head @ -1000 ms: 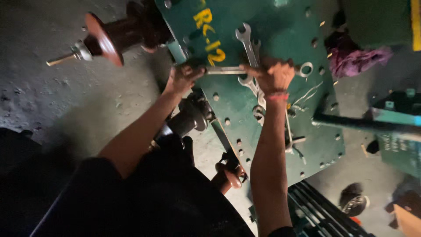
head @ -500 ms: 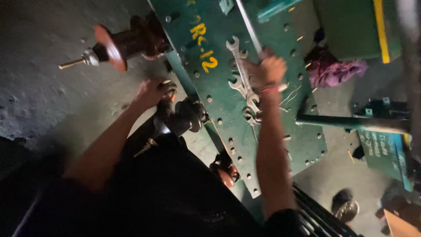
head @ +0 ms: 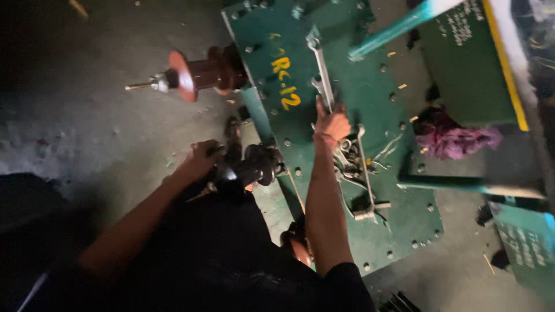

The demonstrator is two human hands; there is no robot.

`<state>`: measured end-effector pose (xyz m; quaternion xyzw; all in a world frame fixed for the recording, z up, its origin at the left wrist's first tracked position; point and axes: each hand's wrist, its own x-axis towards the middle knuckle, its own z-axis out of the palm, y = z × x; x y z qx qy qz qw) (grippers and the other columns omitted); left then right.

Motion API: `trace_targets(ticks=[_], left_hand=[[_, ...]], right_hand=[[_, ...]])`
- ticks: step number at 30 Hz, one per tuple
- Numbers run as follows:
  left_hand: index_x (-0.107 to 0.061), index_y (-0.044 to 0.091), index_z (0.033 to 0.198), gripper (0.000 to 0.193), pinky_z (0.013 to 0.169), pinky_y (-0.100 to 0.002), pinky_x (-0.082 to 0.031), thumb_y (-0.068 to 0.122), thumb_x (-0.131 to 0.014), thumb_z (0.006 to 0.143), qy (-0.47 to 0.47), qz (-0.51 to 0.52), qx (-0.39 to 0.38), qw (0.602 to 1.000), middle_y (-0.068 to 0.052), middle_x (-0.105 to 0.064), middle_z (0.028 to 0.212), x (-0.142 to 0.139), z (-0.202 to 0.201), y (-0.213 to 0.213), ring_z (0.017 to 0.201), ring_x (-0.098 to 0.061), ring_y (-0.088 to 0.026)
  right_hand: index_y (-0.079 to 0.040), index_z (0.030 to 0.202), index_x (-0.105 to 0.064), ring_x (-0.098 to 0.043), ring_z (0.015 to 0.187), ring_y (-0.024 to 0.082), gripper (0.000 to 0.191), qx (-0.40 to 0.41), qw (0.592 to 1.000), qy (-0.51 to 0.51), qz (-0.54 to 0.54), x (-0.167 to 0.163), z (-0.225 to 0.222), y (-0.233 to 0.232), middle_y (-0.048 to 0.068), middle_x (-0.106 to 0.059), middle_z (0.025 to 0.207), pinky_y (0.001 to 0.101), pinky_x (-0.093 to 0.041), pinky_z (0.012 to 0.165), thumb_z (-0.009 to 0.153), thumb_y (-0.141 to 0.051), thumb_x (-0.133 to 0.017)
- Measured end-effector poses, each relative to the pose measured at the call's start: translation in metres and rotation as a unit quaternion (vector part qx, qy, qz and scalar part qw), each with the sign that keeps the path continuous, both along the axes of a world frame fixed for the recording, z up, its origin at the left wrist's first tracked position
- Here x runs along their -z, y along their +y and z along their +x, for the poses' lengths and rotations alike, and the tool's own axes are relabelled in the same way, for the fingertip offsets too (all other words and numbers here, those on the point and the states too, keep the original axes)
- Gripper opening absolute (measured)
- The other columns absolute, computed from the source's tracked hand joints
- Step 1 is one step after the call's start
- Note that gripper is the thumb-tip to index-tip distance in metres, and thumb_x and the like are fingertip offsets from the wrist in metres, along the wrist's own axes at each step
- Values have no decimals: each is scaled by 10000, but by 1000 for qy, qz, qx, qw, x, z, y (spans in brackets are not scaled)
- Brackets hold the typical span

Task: The person uses two wrenches to tighten bolts on a green metal panel. They systematically move from one bolt to the next, applying torque with both hands to secure the fasteners.

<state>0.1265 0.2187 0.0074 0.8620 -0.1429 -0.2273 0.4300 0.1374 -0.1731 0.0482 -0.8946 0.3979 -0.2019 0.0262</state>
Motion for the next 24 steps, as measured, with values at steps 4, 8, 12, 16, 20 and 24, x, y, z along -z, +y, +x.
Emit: trace_targets(ticks=[4, 8, 12, 16, 20, 24], left_hand=[[-721, 12, 1167, 406, 830, -512, -525, 313, -756, 896, -58, -17, -14, 998, -266, -713, 1038, 24, 15, -14, 980, -677, -439], [-743, 51, 1130, 319, 827, -463, -560, 314, -702, 955, -14, -64, -57, 996, -227, -738, 1021, 30, 34, -42, 983, -719, -404], [-739, 49, 1001, 194, 562, -396, -463, 238, -692, 991, 186, -130, -187, 956, -184, -715, 852, 21, 54, -70, 692, -621, -280], [-674, 102, 887, 74, 375, -292, -327, 97, -625, 942, 357, -345, -288, 819, -61, -659, 703, 16, 79, -103, 446, -484, -125], [-661, 98, 907, 55, 414, -287, -345, 87, -695, 948, 436, -392, -316, 746, -32, -638, 702, 35, 103, -149, 487, -505, -119], [-624, 102, 845, 157, 421, -287, -323, 155, -698, 973, 515, -524, -297, 610, -15, -566, 647, 66, 106, -185, 476, -468, -122]], right_hand=[[-126, 927, -699, -699, 630, 408, 759, -38, 999, -23, -19, 13, -8, 0, 119, -736, 818, 537, -508, 513, 749, -863, -668], [-151, 1076, -743, -687, 604, 407, 696, -38, 997, -44, -50, 21, -10, -14, 124, -739, 852, 548, -484, 495, 830, -797, -666], [-111, 827, -734, -696, 665, 400, 780, 93, 990, 109, -2, 24, -10, -31, 133, -710, 765, 539, -494, 563, 794, -888, -679], [-109, 874, -765, -682, 607, 412, 687, 30, 999, -25, -19, 18, -15, -41, 145, -733, 744, 543, -475, 501, 776, -789, -735], [-108, 840, -771, -663, 589, 371, 624, 51, 999, 3, 14, -10, -32, -41, 146, -742, 730, 506, -465, 507, 776, -729, -789], [19, 775, -700, -518, 576, 170, 567, -13, 964, -168, 207, -43, -67, -26, 83, -661, 667, 362, -440, 543, 855, -524, -844]])
